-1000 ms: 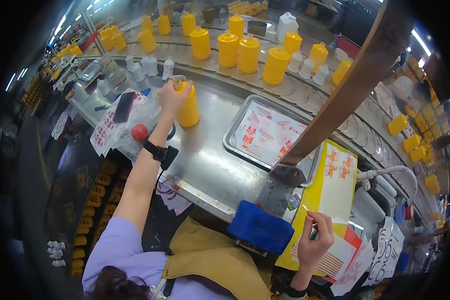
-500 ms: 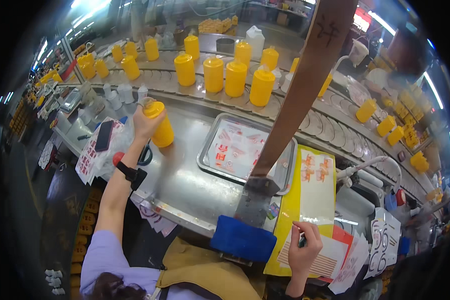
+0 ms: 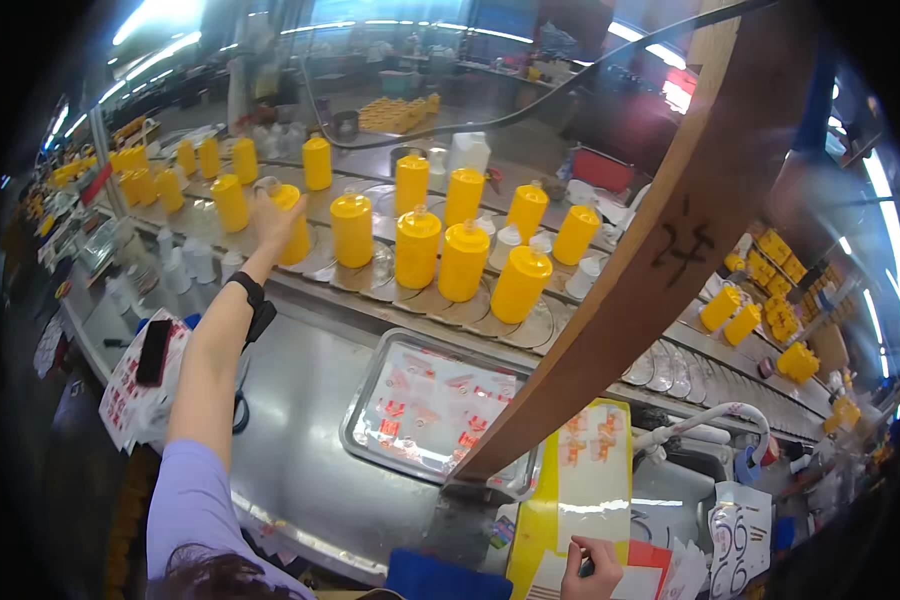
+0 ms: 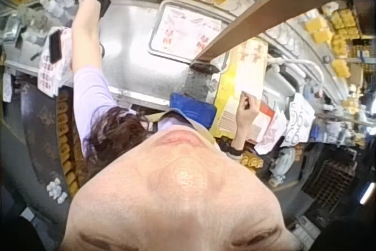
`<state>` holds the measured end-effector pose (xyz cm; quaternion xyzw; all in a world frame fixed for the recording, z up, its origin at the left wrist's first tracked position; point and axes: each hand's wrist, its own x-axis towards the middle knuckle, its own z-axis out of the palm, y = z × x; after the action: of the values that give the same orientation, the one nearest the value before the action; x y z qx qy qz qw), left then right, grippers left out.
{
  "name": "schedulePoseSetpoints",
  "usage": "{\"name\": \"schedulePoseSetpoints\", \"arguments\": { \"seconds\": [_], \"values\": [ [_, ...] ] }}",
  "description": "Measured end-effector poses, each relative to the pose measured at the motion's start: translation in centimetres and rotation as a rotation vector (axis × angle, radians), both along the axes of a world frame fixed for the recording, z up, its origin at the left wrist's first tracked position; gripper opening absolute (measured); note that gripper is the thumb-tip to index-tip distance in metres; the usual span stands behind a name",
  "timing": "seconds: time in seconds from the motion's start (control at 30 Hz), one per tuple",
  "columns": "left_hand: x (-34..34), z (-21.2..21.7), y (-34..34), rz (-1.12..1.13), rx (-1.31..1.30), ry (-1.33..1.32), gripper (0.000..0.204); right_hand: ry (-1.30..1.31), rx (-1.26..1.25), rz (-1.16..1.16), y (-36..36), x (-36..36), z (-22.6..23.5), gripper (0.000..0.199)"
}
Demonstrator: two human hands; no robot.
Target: The worker applies decorative and informational labels to yellow textured liquor bottles on an assembly line.
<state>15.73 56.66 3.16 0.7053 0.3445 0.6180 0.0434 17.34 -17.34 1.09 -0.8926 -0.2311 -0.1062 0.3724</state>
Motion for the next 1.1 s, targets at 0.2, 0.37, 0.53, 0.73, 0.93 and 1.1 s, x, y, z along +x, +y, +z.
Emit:
{"name": "schedulePoseSetpoints", "arguments": {
  "seconds": [0.2,0.37,0.53,0.73,0.93,1.1],
  "values": [
    [5.1,-2.5,1.6,0.103,-0.197,0.068,0.070,0.088,0.038,-0.133,-0.3,0.4,-0.3,0.010],
    [6.6,-2.9,1.0,0.054,-0.388,0.353,0.077,0.096,0.011,-0.103,0.7,0.9,-1.3,0.011],
    [10.4,-0.5,-4.3,0.126,0.295,0.219,0.071,0.125,0.046,-0.096,1.3,1.0,-1.7,0.010],
    [19.0,-3.9,-9.2,-0.502,-0.205,0.280,0.071,0.170,0.059,-0.028,2.9,1.3,-1.4,0.010],
    [21.5,-3.6,-12.9,-0.321,-0.348,0.139,0.051,0.118,0.058,-0.084,1.0,0.2,-1.7,0.010],
    [23.4,-3.1,-16.4,-0.314,-0.393,0.219,0.048,0.144,0.088,-0.091,0.4,-0.3,-2.2,0.010]
  ]
}}
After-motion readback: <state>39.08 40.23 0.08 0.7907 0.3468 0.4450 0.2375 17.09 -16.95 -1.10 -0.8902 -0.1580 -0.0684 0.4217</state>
